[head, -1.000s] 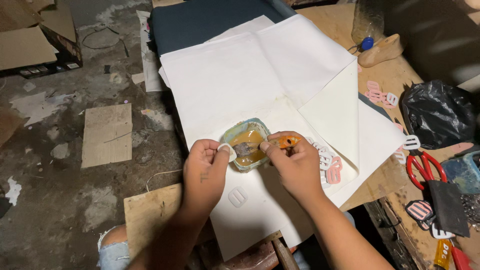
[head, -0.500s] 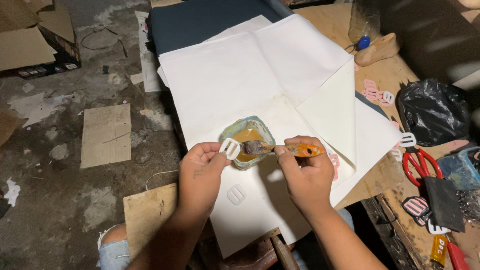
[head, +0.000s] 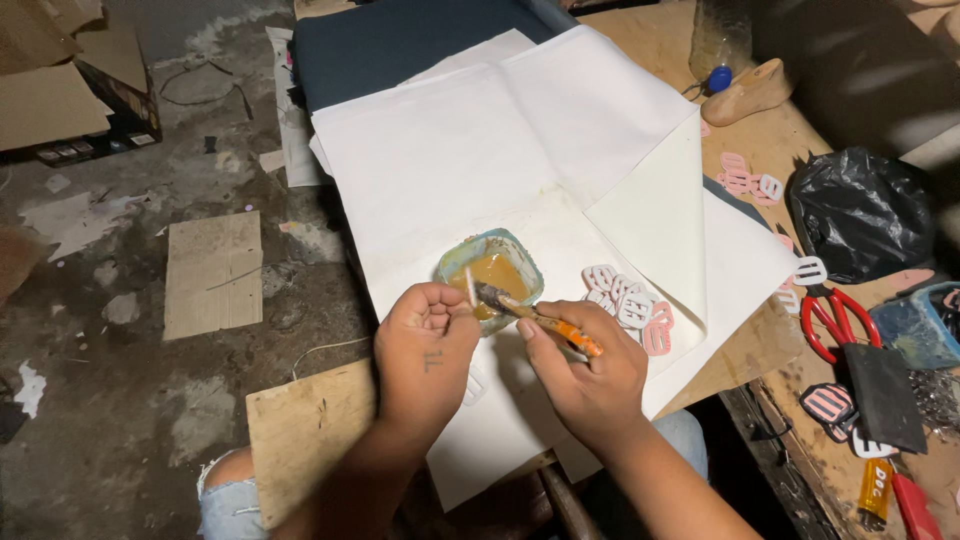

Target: The person applies a yellowish liquid from a small container onto a white sheet using a brush, then picks up small plastic pieces and applies the liquid to them one by one. The person works at a cluttered wooden workbench with tools and materials nearby.

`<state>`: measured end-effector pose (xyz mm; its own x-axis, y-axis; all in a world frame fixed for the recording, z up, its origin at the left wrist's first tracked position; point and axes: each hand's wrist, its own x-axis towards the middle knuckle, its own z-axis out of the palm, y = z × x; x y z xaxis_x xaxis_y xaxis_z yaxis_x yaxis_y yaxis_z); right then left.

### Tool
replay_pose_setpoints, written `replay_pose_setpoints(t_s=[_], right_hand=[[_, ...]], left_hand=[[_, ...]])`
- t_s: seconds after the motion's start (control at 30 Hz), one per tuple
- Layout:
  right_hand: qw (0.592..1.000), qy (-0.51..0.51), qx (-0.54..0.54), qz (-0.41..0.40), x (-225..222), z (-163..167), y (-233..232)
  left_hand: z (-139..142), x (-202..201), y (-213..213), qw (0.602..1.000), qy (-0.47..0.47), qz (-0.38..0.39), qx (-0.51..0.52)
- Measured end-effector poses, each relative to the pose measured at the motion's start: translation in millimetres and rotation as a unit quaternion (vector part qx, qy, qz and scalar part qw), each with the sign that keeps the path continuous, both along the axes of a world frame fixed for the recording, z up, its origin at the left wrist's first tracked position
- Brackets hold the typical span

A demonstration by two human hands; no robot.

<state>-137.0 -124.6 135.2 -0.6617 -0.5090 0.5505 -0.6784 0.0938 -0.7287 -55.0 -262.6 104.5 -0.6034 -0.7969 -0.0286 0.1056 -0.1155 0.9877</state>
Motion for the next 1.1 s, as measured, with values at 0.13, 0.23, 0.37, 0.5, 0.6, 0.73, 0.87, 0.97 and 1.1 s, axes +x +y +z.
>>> replay_pose_setpoints(t_s=[0.13,0.23,0.37,0.5,0.6,0.73,0.87,0.97,1.1], right_hand=[[0.999,-0.035,-0.003,0.018,2.6,0.9,-2.9],[0.999,-0.002,-0.017,0.028,2.7,-0.1,-2.3],[0.998,-0.006,-0.012,0.054,3.8,-1.3,-0.3],[0.997,-0.02,-0.003,0.08,5.0,-1.5,-0.8],[0.996,-0.02,0.013,0.089,2.9,-0.9,-1.4],[0.991,0.081,0.02,0.106,-0.5,-0.6,-0.7],[0.99,0.082,0.007,0.116,-1.2,-1.7,-0.9],[0.992,0.049,0.022,0.113,-1.6,-3.2,-1.1],[0.99,-0.073,0.047,0.114,-4.0,-7.2,-0.3]], left_hand=[[-2.5,0.4,-0.9,1.0,-0.002,0.023,0.007],[-7.5,2.6,-4.2,0.999,0.025,0.026,0.015],[-16.7,2.1,-7.5,0.999,0.023,0.038,0.011],[-23.5,-0.6,-14.2,0.998,0.005,0.051,0.032],[-26.6,-2.8,-20.5,0.995,0.01,0.053,0.084],[-30.5,-6.4,-27.0,0.991,0.002,0.055,0.119],[-32.7,-8.6,-30.9,0.992,-0.005,0.039,0.123],[-31.9,-10.1,-33.4,0.993,-0.014,0.038,0.111],[-28.2,-12.9,-40.7,0.992,-0.054,0.04,0.111]])
